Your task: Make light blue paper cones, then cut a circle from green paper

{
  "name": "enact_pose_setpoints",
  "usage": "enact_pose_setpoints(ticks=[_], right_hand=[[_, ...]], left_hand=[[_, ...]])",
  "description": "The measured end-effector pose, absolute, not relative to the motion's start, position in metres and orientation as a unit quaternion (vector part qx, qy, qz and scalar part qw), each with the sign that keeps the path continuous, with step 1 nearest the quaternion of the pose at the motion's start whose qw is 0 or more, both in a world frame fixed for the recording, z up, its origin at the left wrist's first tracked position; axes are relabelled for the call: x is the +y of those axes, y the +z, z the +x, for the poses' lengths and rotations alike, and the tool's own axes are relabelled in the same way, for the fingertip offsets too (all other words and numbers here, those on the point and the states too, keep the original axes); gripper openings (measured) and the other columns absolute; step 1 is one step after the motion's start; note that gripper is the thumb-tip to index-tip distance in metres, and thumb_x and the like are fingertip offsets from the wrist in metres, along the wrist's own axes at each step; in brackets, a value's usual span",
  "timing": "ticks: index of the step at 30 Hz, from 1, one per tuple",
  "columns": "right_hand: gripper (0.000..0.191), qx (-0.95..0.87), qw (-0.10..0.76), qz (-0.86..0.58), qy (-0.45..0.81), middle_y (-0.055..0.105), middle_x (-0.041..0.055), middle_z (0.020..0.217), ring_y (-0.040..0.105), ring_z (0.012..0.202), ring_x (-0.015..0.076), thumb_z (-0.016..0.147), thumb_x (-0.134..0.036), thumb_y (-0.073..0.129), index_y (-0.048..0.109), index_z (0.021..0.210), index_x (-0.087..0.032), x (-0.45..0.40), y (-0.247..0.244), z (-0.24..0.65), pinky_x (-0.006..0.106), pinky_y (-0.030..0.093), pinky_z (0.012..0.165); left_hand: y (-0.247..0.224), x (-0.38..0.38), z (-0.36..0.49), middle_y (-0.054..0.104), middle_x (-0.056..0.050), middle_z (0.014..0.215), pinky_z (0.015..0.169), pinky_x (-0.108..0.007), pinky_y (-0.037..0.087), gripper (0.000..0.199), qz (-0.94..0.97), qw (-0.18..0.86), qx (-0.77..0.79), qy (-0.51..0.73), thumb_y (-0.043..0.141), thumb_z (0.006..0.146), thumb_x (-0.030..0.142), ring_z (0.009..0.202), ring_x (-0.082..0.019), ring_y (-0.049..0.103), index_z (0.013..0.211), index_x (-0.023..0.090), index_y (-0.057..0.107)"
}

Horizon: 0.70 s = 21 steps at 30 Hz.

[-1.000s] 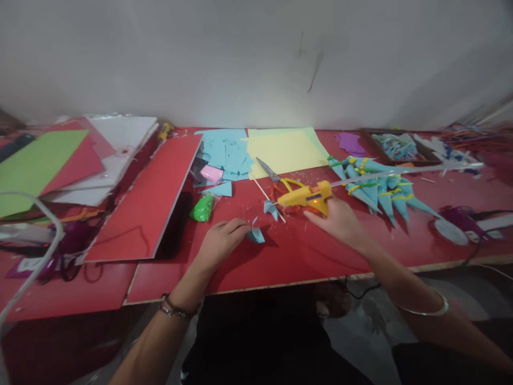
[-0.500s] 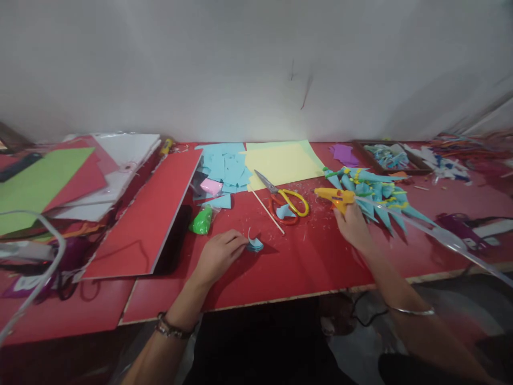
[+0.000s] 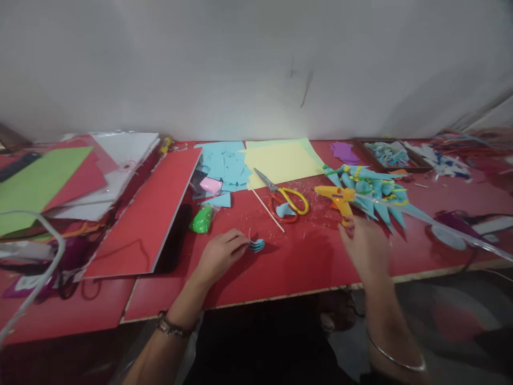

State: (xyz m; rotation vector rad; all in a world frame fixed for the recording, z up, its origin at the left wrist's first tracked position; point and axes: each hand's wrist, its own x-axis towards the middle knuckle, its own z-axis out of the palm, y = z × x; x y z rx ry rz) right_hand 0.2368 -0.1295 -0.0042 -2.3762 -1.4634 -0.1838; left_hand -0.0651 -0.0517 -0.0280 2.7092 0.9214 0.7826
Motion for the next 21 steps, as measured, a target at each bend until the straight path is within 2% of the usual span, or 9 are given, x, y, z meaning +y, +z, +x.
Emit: enact_pose_setpoints(ticks=[3, 7, 12, 17, 21], right_hand=[[0.022, -0.564, 0.271, -0.780, 0.021, 0.062, 0.0073, 0.081, 0.058, 0.068, 0.0194, 0.079, -0.026, 0.045, 0.056, 0.096, -0.017, -0.115, -0.008, 0.222, 0.033, 0.045, 0.065], [0.025, -0.645, 0.344, -0.668, 0.139, 0.059, 0.0075, 0.091, 0.057, 0.071, 0.0168, 0.077, -0.020, 0.046, 0.055, 0.100, -0.018, -0.080, -0.021, 0.207, 0.031, 0.048, 0.067], [0.025, -0.648, 0.337, -0.672, 0.121, 0.056, 0.0083, 0.091, 0.056, 0.072, 0.0177, 0.075, -0.012, 0.044, 0.059, 0.094, -0.017, -0.052, -0.027, 0.191, 0.033, 0.046, 0.068], [0.015, -0.656, 0.324, -0.668, 0.135, 0.054, 0.0048, 0.083, 0.051, 0.066, 0.0144, 0.072, -0.015, 0.050, 0.061, 0.082, -0.017, -0.048, -0.026, 0.185, 0.028, 0.043, 0.062], [0.007, -0.641, 0.345, -0.676, 0.115, 0.052, 0.0030, 0.076, 0.048, 0.062, 0.0135, 0.071, -0.016, 0.051, 0.057, 0.071, -0.018, -0.049, -0.026, 0.184, 0.027, 0.040, 0.058]], left_hand=[[-0.028, -0.052, -0.066, 0.061, -0.001, 0.081, 0.061, -0.019, 0.044, 0.014, 0.910, 0.086, 0.311, 0.259, 0.046, 0.081, 0.017, 0.070, -0.010, 0.057, 0.084, 0.020, 0.060], [-0.028, -0.053, -0.066, 0.061, -0.001, 0.080, 0.058, -0.020, 0.044, 0.014, 0.909, 0.082, 0.314, 0.263, 0.046, 0.081, 0.017, 0.068, -0.010, 0.057, 0.083, 0.019, 0.060], [-0.029, -0.053, -0.065, 0.061, -0.001, 0.080, 0.060, -0.020, 0.045, 0.015, 0.906, 0.116, 0.310, 0.265, 0.046, 0.081, 0.017, 0.069, -0.010, 0.057, 0.082, 0.019, 0.061], [-0.029, -0.052, -0.064, 0.061, -0.001, 0.081, 0.062, -0.021, 0.045, 0.014, 0.908, 0.132, 0.306, 0.253, 0.046, 0.082, 0.018, 0.071, -0.010, 0.057, 0.084, 0.020, 0.060], [-0.030, -0.053, -0.065, 0.062, -0.001, 0.082, 0.063, -0.021, 0.045, 0.014, 0.908, 0.141, 0.309, 0.247, 0.046, 0.082, 0.018, 0.072, -0.011, 0.058, 0.084, 0.020, 0.060]])
